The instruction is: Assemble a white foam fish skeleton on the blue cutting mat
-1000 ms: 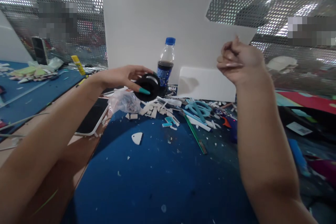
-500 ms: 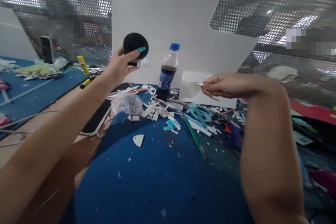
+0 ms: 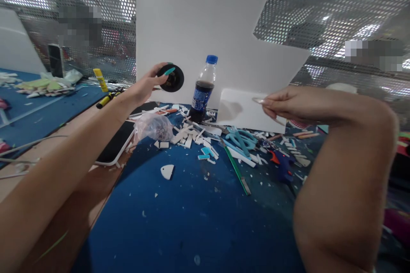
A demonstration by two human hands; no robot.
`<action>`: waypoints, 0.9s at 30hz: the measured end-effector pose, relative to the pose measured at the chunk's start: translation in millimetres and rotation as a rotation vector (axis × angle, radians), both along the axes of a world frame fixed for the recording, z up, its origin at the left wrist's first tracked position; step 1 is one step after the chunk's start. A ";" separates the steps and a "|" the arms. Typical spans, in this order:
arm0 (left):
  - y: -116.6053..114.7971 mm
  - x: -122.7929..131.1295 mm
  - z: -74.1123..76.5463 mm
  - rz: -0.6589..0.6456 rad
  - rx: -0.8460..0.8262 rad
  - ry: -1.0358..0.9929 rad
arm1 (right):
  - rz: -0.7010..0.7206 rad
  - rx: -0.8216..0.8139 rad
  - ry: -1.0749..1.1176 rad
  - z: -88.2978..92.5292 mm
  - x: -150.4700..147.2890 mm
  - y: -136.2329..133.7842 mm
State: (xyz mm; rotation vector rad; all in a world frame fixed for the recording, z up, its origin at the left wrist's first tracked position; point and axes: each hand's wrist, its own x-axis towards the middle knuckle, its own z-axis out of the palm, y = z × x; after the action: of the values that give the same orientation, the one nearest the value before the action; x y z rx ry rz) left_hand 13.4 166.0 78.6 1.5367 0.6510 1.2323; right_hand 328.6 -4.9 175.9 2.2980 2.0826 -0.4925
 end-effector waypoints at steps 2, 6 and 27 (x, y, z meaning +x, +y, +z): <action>-0.6 2.1 -0.6 0.006 -0.032 -0.033 | 0.056 -0.117 -0.054 -1.7 -13.3 1.6; -9.2 7.3 4.3 -0.041 -0.198 -0.149 | 0.170 -0.221 -0.114 -13.2 -37.0 14.8; -82.8 31.1 27.1 -0.533 -0.341 -0.118 | 0.289 -0.200 0.179 -127.9 -102.0 76.5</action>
State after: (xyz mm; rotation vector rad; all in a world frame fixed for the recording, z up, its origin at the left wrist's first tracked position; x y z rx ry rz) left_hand 44.5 83.2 105.7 1.2314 0.3192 0.7545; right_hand 226.6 71.5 48.0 1.8676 2.2713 -0.8734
